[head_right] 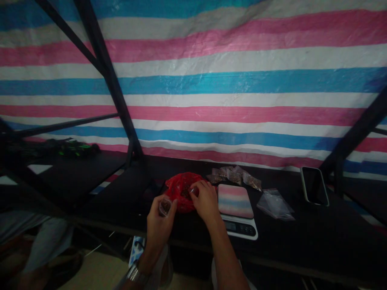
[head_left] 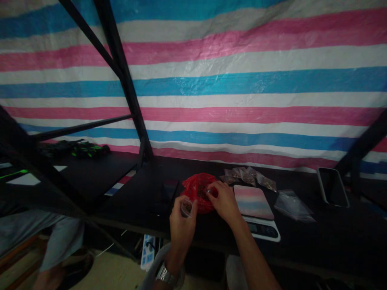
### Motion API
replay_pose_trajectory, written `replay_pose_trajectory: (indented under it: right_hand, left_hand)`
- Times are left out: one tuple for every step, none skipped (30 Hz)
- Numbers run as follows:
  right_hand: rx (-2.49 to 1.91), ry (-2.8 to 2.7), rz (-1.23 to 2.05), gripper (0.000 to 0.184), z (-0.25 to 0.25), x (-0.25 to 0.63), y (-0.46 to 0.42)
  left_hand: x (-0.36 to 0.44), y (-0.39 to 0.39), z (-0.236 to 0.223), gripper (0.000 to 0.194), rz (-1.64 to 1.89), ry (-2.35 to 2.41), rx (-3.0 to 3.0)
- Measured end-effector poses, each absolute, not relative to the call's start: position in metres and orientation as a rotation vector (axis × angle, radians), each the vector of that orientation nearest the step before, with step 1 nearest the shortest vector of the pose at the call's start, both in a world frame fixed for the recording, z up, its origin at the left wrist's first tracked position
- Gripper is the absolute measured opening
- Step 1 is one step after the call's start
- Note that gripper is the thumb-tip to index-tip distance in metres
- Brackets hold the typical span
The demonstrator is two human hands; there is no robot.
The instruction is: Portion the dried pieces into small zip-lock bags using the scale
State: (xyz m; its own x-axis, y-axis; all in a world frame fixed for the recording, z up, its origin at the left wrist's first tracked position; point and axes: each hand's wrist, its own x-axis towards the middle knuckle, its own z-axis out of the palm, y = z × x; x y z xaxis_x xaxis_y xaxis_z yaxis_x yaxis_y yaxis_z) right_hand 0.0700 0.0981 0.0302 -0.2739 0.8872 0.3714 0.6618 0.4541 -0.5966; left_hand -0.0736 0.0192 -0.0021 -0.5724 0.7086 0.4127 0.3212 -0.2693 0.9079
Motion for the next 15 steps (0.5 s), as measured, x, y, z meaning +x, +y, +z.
replay_pose_trajectory:
  right_hand:
    - [-1.28, -2.031, 0.423, 0.016, 0.029, 0.07, 0.097]
    - [-1.266, -2.032, 0.419, 0.017, 0.028, 0.069, 0.097]
    - [-1.249, -2.036, 0.415, 0.017, 0.027, 0.068, 0.096]
    - [-1.228, -2.042, 0.413, 0.018, 0.026, 0.067, 0.096]
    - [-1.205, -2.05, 0.415, 0.02, 0.026, 0.066, 0.096]
    - [-1.183, -2.058, 0.42, 0.021, 0.026, 0.064, 0.097]
    - [-1.166, -2.064, 0.427, 0.022, 0.025, 0.061, 0.098]
    - [-1.155, -2.066, 0.436, 0.023, 0.025, 0.058, 0.101]
    - [-1.151, -2.066, 0.446, 0.023, 0.025, 0.055, 0.104]
    - [-1.156, -2.063, 0.457, 0.024, 0.025, 0.052, 0.107]
    - [-1.167, -2.06, 0.469, 0.025, 0.025, 0.049, 0.111]
    - [-1.18, -2.057, 0.484, 0.025, 0.025, 0.047, 0.115]
    - [-1.192, -2.054, 0.5, 0.026, 0.024, 0.046, 0.118]
    - [-1.201, -2.053, 0.518, 0.025, 0.023, 0.045, 0.121]
    - [-1.203, -2.055, 0.538, 0.024, 0.022, 0.044, 0.124]
  left_hand:
    - [-0.074, 0.016, 0.0, 0.027, 1.932, 1.691, 1.252]
    - [-0.075, 0.012, 0.002, 0.028, 1.945, 1.692, 1.24]
    - [-0.074, 0.009, 0.004, 0.028, 1.952, 1.692, 1.232]
    - [-0.073, 0.007, 0.007, 0.028, 1.953, 1.691, 1.227]
    - [-0.072, 0.005, 0.01, 0.028, 1.947, 1.691, 1.226]
    - [-0.069, 0.004, 0.012, 0.027, 1.933, 1.693, 1.227]
    - [-0.067, 0.003, 0.014, 0.026, 1.915, 1.699, 1.228]
    - [-0.065, 0.004, 0.015, 0.024, 1.893, 1.708, 1.23]
    - [-0.062, 0.006, 0.016, 0.023, 1.867, 1.72, 1.233]
    - [-0.06, 0.009, 0.015, 0.021, 1.84, 1.734, 1.237]
    - [-0.059, 0.012, 0.014, 0.02, 1.813, 1.748, 1.241]
    - [-0.057, 0.015, 0.012, 0.019, 1.79, 1.762, 1.244]
    - [-0.056, 0.019, 0.01, 0.018, 1.773, 1.778, 1.244]
    - [-0.055, 0.022, 0.008, 0.017, 1.762, 1.795, 1.242]
    - [-0.055, 0.026, 0.006, 0.016, 1.757, 1.81, 1.238]
